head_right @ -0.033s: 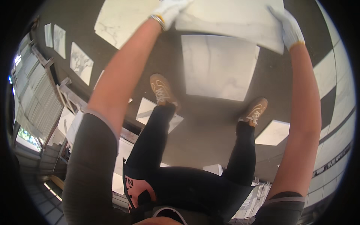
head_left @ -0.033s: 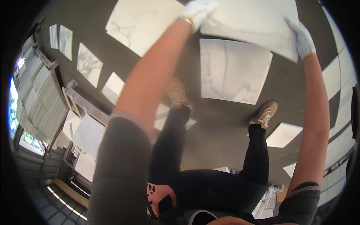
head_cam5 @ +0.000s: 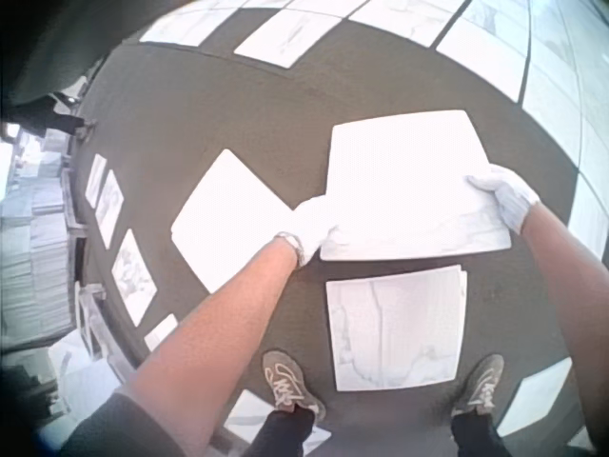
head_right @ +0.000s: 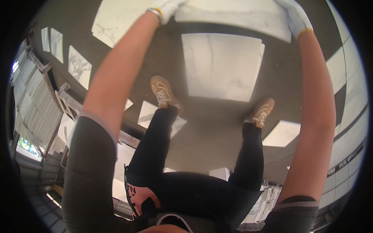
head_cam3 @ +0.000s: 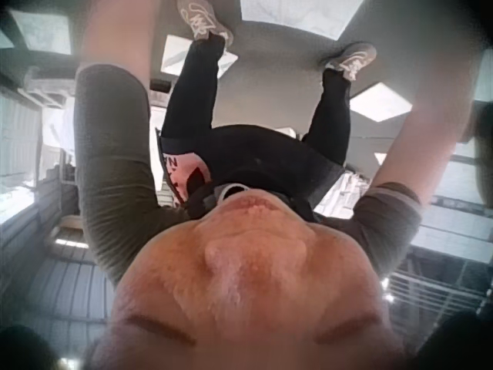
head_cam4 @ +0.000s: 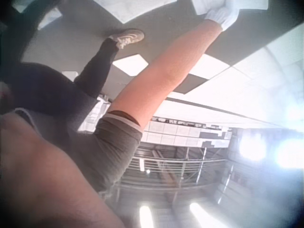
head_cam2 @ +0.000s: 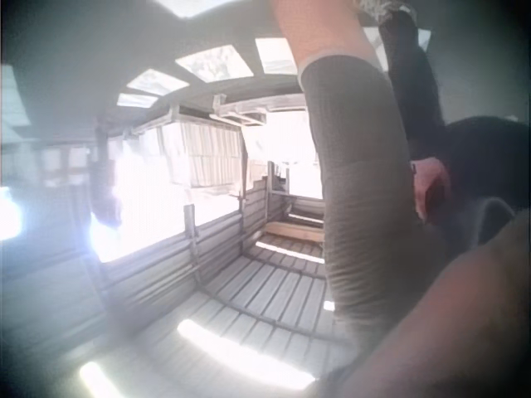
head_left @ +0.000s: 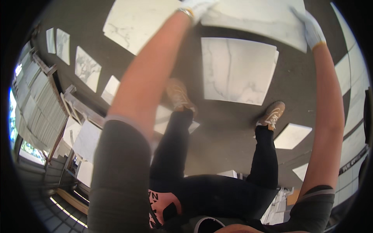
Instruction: The person repeatedly picks up white rectangular tiles from a large pile and places them onto a growing stack on the floor. The person handles the tiles one at a time, aligning them as they build the stack.
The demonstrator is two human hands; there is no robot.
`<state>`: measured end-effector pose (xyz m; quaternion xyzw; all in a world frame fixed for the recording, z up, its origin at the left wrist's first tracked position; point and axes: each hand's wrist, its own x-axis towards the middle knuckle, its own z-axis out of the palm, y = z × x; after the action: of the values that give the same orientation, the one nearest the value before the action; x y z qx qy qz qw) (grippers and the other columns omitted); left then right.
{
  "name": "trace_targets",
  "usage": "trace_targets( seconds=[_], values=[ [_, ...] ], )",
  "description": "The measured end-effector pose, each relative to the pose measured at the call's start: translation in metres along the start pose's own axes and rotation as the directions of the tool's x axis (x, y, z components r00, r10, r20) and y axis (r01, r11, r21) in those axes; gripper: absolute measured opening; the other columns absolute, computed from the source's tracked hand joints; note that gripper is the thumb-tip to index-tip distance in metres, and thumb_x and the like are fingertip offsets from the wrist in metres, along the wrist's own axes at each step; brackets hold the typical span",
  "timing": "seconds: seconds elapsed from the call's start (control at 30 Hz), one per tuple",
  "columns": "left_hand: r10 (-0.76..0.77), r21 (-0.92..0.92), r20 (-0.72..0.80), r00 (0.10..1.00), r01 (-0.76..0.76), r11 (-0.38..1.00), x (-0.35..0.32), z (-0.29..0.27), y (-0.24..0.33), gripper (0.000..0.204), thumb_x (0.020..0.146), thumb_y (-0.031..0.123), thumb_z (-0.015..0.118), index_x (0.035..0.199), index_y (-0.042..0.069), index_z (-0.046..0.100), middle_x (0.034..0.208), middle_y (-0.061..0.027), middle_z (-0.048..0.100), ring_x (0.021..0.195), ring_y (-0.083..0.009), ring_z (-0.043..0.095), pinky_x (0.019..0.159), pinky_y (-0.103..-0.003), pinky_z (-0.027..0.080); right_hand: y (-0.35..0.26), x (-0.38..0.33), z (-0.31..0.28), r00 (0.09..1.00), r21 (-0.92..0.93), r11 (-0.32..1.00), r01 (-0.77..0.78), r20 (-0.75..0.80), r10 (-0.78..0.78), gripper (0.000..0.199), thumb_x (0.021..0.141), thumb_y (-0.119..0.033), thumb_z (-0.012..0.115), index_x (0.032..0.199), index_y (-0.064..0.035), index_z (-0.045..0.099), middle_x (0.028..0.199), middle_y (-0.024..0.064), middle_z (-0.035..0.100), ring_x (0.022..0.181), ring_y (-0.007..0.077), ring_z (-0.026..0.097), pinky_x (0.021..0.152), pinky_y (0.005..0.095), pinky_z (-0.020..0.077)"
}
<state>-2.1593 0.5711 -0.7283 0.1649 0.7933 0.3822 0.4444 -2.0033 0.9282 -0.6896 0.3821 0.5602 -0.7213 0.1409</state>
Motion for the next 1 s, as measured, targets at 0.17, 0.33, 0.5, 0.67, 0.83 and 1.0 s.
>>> trace_targets(
  seconds=[0.17,0.33,0.5,0.67,0.83,1.0],
  values=[
    [-0.034,-0.485,0.019,0.999,0.039,0.874,0.021,0.017,-0.042,0.035,0.098,0.016,0.066,0.128,-0.002,0.066,0.117,-0.0081,0.073,0.105,-0.0176,0.067,0.096,-0.032,0.052,-0.011,0.044,0.001,0.998,-0.002,0.998,0.056,0.014,-0.056,0.036,0.088,-0.012,0.074,0.120,0.0035,0.067,0.109,0.0150,0.075,0.098,0.0277,0.073,0.094,0.0422,0.0571],
    [-0.185,-0.467,-0.020,0.983,0.154,0.871,0.017,0.036,-0.054,0.051,0.096,0.038,0.069,0.134,0.005,0.063,0.132,-0.0025,0.064,0.122,-0.0148,0.058,0.110,-0.035,0.042,0.023,0.044,0.016,0.996,0.072,0.994,0.083,0.011,-0.084,0.048,0.083,-0.011,0.078,0.128,0.0035,0.066,0.122,0.0157,0.071,0.114,0.0275,0.066,0.105,0.0408,0.0481],
    [-0.370,-0.434,-0.070,0.926,0.305,0.847,0.001,0.011,-0.039,0.039,0.095,0.049,0.068,0.117,0.018,0.065,0.097,0.0029,0.069,0.081,-0.0089,0.061,0.071,-0.029,0.050,0.036,0.027,0.024,0.972,0.007,0.999,-0.052,-0.231,0.052,0.053,0.090,-0.032,0.078,0.128,0.0023,0.065,0.124,0.0144,0.070,0.109,0.0248,0.067,0.101,0.0363,0.0522],
    [-0.401,-0.436,-0.089,0.912,0.326,0.839,-0.014,0.003,0.003,0.041,0.094,0.047,0.069,0.120,0.015,0.064,0.106,-0.0005,0.067,0.086,-0.0113,0.062,0.076,-0.030,0.054,0.040,-0.003,0.043,0.901,0.191,0.956,-0.222,-0.335,0.277,0.065,0.091,-0.034,0.079,0.138,0.0048,0.058,0.139,0.0157,0.062,0.128,0.0270,0.056,0.112,0.0371,0.0421],
    [-0.323,-0.542,-0.060,0.945,0.241,0.805,-0.042,0.004,0.031,0.036,0.095,0.043,0.069,0.113,0.012,0.064,0.092,-0.0006,0.067,0.072,-0.0096,0.061,0.064,-0.025,0.051,0.058,0.004,0.033,0.872,0.201,0.970,-0.136,-0.441,0.213,0.056,0.088,-0.030,0.083,0.125,0.0078,0.066,0.125,0.0137,0.067,0.114,0.0256,0.063,0.101,0.0372,0.0485],
    [0.174,-0.392,0.034,0.984,-0.147,0.908,-0.091,0.007,0.000,0.027,0.095,0.035,0.067,0.105,0.010,0.066,0.094,-0.0019,0.068,0.080,-0.0099,0.063,0.068,-0.027,0.053,0.098,-0.059,0.019,0.923,0.175,0.982,-0.066,-0.363,0.127,0.046,0.096,-0.029,0.074,0.127,0.0042,0.066,0.128,0.0058,0.064,0.122,0.0181,0.055,0.108,0.0316,0.0397]
  ],
)
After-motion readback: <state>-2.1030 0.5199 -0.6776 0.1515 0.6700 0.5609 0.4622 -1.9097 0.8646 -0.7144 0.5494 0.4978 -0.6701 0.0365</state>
